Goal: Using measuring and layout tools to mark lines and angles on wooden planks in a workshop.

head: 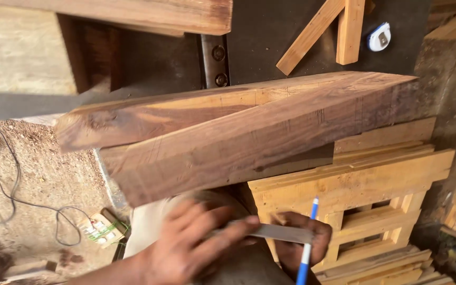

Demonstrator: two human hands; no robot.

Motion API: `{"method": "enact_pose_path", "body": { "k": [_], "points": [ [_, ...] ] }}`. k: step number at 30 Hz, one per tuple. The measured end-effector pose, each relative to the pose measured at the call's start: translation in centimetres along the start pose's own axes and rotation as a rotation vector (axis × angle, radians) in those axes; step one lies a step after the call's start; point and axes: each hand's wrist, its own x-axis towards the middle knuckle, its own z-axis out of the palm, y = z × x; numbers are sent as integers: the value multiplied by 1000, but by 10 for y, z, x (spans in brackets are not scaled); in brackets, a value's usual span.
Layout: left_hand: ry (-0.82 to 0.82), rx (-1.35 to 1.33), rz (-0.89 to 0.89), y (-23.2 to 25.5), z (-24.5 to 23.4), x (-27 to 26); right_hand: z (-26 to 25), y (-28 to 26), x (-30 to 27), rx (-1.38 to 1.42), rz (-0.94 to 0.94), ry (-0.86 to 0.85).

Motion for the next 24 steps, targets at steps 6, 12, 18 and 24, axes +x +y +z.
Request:
{"method": "enact_pose_path", "body": {
  "k": [6, 12, 18, 24],
  "points": [
    [-66, -215, 136, 9, 23, -8, -64, 56, -33, -129, 145, 238],
    [59, -12, 126, 20, 38, -18, -170, 195, 36, -77, 89, 625],
    [144, 66, 22, 51, 95, -22, -203, 334, 207, 275, 419, 595],
    [326, 195, -117, 86, 143, -4, -182, 420, 332, 202, 444, 489]
  ]
}}
